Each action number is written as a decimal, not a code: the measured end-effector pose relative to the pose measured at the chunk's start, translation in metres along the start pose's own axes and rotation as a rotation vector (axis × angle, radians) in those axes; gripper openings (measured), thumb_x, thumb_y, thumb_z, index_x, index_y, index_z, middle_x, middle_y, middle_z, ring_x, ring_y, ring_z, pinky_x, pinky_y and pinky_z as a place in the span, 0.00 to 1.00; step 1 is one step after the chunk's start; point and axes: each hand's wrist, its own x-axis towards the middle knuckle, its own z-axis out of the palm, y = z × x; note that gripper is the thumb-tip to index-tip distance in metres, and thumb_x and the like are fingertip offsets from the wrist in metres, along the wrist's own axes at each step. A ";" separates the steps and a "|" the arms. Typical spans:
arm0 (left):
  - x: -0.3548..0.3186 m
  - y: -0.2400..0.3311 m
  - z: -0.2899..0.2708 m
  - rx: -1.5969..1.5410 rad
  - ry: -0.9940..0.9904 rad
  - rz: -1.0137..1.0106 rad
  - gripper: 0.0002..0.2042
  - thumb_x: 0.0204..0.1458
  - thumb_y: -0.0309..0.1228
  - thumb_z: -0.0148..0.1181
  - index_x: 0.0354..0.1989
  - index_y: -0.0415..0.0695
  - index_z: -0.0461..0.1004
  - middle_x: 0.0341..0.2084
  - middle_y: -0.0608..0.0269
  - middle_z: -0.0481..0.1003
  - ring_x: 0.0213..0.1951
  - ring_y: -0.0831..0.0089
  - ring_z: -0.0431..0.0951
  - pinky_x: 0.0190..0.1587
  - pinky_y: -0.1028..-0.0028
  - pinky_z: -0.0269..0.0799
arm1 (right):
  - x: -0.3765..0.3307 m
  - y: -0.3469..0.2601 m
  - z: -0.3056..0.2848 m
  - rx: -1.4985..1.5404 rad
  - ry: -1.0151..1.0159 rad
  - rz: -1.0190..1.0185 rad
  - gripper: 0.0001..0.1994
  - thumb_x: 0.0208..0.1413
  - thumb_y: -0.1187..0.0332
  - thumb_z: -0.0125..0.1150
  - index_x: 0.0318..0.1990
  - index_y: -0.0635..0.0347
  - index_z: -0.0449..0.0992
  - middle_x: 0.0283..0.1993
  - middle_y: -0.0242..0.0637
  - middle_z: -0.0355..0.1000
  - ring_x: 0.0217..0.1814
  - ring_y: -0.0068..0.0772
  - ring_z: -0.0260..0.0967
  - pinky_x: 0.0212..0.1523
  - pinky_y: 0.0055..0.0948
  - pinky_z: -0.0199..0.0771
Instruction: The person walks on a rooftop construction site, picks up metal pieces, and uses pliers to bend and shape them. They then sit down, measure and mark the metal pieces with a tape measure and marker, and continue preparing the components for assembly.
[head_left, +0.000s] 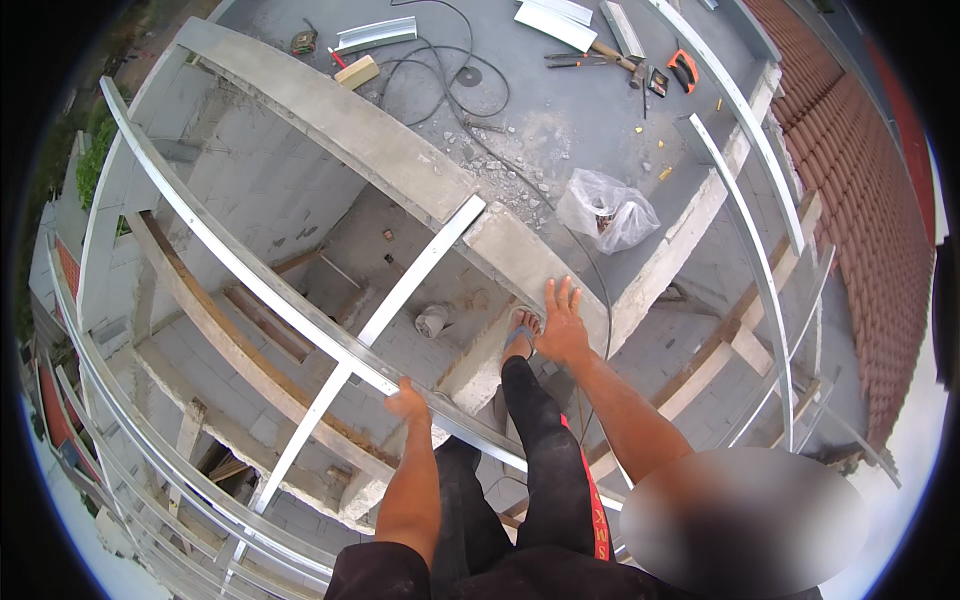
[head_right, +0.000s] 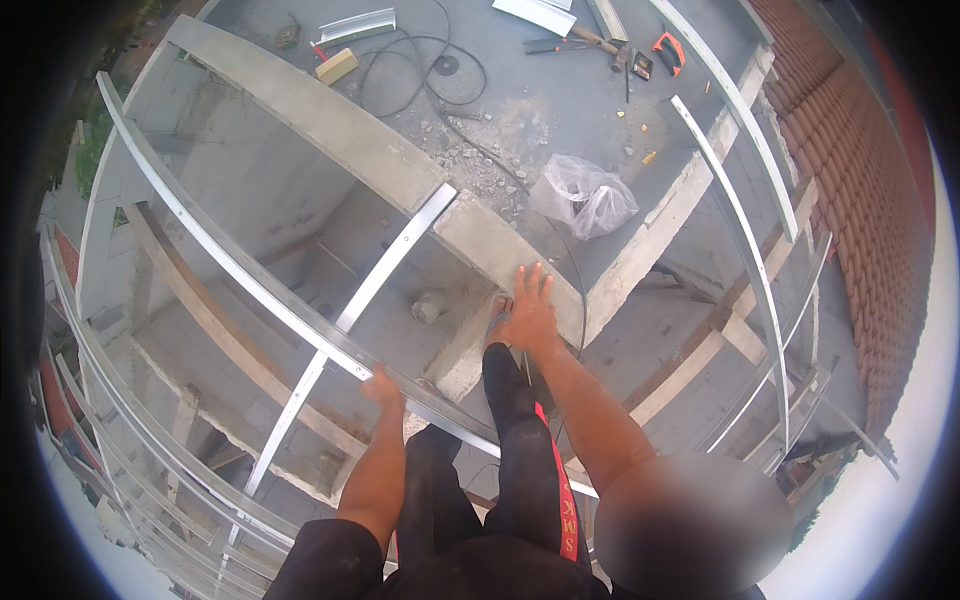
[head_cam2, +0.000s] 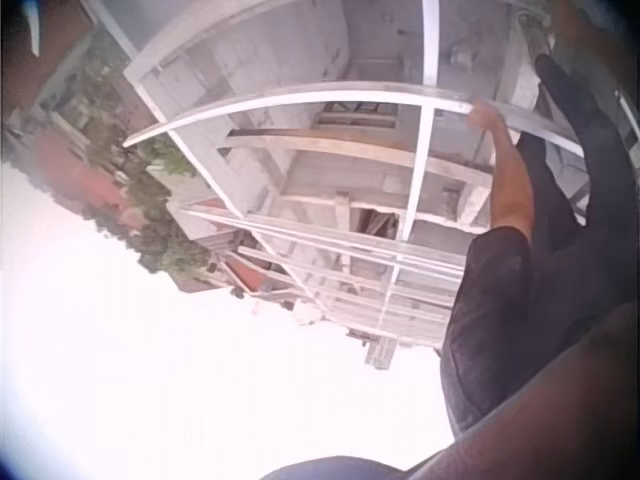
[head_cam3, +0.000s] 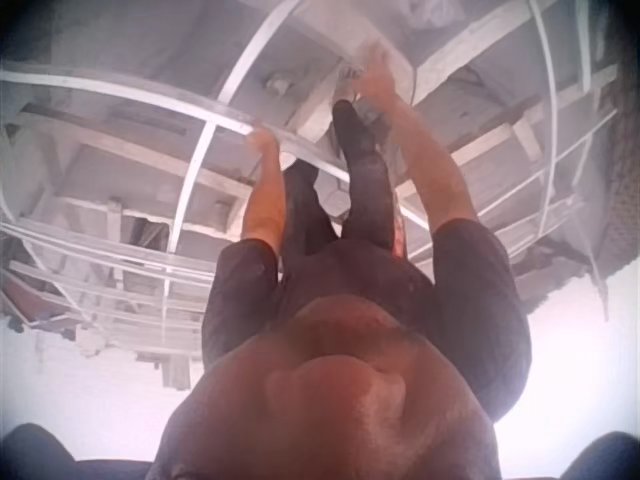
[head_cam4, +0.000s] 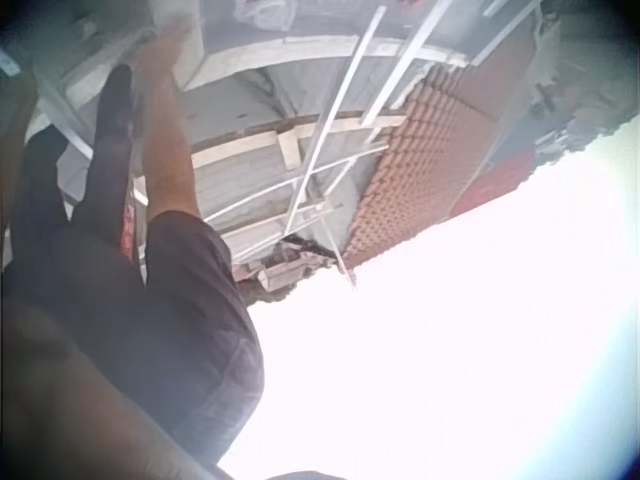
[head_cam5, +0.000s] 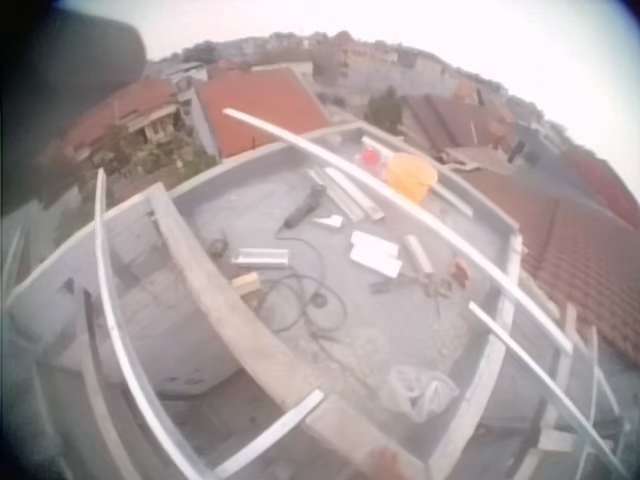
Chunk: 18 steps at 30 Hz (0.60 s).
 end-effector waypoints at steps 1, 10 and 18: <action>0.001 -0.003 -0.002 -0.051 0.000 -0.036 0.23 0.58 0.41 0.63 0.41 0.24 0.80 0.42 0.24 0.78 0.46 0.41 0.80 0.48 0.49 0.75 | -0.003 -0.007 -0.008 -0.005 -0.034 0.016 0.55 0.52 0.63 0.71 0.85 0.55 0.41 0.88 0.58 0.28 0.88 0.76 0.29 0.75 0.72 0.59; -0.015 0.060 -0.067 -0.348 -0.181 -0.346 0.36 0.53 0.49 0.66 0.52 0.18 0.72 0.53 0.30 0.77 0.49 0.44 0.78 0.51 0.48 0.74 | -0.009 -0.021 -0.035 -0.019 -0.122 0.039 0.60 0.48 0.64 0.75 0.84 0.60 0.39 0.88 0.59 0.26 0.88 0.75 0.27 0.79 0.70 0.53; -0.036 0.044 -0.120 0.178 -0.455 -0.452 0.52 0.56 0.64 0.67 0.79 0.38 0.58 0.75 0.38 0.62 0.69 0.47 0.73 0.70 0.56 0.71 | -0.011 -0.026 -0.041 -0.030 -0.218 -0.024 0.56 0.51 0.64 0.71 0.84 0.60 0.42 0.88 0.57 0.27 0.88 0.74 0.29 0.80 0.67 0.51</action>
